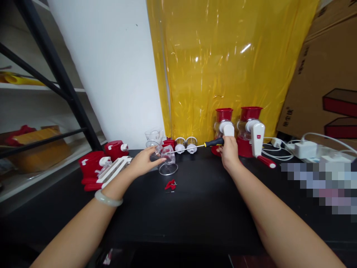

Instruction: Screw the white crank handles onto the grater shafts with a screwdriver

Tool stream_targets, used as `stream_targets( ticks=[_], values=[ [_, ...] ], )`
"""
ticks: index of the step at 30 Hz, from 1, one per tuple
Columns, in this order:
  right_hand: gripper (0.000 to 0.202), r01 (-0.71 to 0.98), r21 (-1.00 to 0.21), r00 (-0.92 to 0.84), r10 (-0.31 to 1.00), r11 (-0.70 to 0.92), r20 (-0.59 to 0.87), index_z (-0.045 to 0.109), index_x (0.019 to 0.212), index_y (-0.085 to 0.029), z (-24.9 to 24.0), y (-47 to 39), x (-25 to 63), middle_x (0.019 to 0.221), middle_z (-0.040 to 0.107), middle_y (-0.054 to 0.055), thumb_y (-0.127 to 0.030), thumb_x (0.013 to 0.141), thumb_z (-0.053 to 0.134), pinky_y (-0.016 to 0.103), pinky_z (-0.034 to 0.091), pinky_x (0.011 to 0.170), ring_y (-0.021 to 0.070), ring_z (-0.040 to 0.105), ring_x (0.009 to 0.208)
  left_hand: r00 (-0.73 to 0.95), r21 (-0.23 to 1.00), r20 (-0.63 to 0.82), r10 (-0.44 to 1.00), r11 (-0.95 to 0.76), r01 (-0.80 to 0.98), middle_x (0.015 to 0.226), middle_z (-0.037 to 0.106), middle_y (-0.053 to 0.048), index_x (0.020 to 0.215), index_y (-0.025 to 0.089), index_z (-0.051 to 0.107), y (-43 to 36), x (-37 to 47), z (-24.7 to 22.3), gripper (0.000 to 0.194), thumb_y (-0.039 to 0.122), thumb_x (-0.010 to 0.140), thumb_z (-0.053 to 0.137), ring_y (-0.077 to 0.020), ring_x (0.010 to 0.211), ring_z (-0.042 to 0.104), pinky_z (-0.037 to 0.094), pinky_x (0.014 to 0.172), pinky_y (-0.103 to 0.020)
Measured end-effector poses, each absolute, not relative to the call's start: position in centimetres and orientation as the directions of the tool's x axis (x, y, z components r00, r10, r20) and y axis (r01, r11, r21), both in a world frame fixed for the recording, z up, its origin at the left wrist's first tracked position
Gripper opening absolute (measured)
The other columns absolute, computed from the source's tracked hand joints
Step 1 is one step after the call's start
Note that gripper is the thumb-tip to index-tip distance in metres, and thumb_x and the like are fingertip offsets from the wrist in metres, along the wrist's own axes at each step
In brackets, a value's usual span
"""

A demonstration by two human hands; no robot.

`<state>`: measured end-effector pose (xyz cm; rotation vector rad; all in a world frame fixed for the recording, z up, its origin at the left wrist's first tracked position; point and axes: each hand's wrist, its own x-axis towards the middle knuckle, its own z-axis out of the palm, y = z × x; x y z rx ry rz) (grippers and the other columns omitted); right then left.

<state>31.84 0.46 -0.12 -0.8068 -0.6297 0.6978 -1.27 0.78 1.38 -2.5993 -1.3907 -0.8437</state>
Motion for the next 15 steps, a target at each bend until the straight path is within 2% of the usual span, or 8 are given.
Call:
stream_targets(
  ticks=[5, 10, 12, 15],
  values=[
    [0.009, -0.404, -0.697, 0.586, 0.752, 0.593, 0.301, 0.049, 0.072, -0.020, 0.00, 0.58, 31.46, 0.063, 0.055, -0.005, -0.025, 0.067, 0.054, 0.017, 0.038, 0.040, 0.0075, 0.049, 0.048, 0.440, 0.174, 0.493, 0.751, -0.580, 0.795, 0.121, 0.064, -0.014, 0.098, 0.018, 0.065, 0.82, -1.25, 1.37, 0.050, 0.065, 0.082, 0.054, -0.0316, 0.118, 0.058, 0.047, 0.098, -0.044],
    [0.004, -0.509, -0.675, 0.572, 0.796, 0.534, 0.198, 0.050, 0.073, -0.020, 0.25, 0.24, 31.06, 0.063, 0.056, -0.004, -0.023, 0.072, 0.049, 0.020, 0.043, 0.045, 0.0098, 0.053, 0.053, 0.441, 0.177, 0.498, 0.746, -0.585, 0.791, 0.126, 0.062, -0.015, 0.102, 0.018, 0.065, 0.79, -1.29, 1.38, 0.051, 0.064, 0.082, 0.054, -0.0316, 0.120, 0.057, 0.045, 0.101, -0.046],
    [0.011, -0.519, -0.683, 0.551, 0.812, 0.514, 0.192, 0.051, 0.074, -0.020, 0.41, -0.02, 30.87, 0.065, 0.057, -0.003, -0.030, 0.078, 0.048, 0.021, 0.044, 0.046, 0.0102, 0.053, 0.053, 0.445, 0.181, 0.495, 0.746, -0.589, 0.787, 0.127, 0.061, -0.015, 0.103, 0.018, 0.065, 0.73, -1.29, 1.43, 0.051, 0.064, 0.082, 0.054, -0.0313, 0.120, 0.057, 0.045, 0.102, -0.045],
    [0.034, -0.457, -0.702, 0.546, 0.795, 0.546, 0.264, 0.052, 0.076, -0.021, 0.33, -0.11, 30.89, 0.068, 0.058, -0.001, -0.052, 0.084, 0.044, 0.022, 0.043, 0.043, 0.0110, 0.054, 0.051, 0.449, 0.187, 0.503, 0.739, -0.600, 0.778, 0.130, 0.060, -0.015, 0.103, 0.018, 0.065, 0.73, -1.30, 1.48, 0.050, 0.062, 0.083, 0.055, -0.0311, 0.121, 0.056, 0.044, 0.103, -0.045]
  ],
)
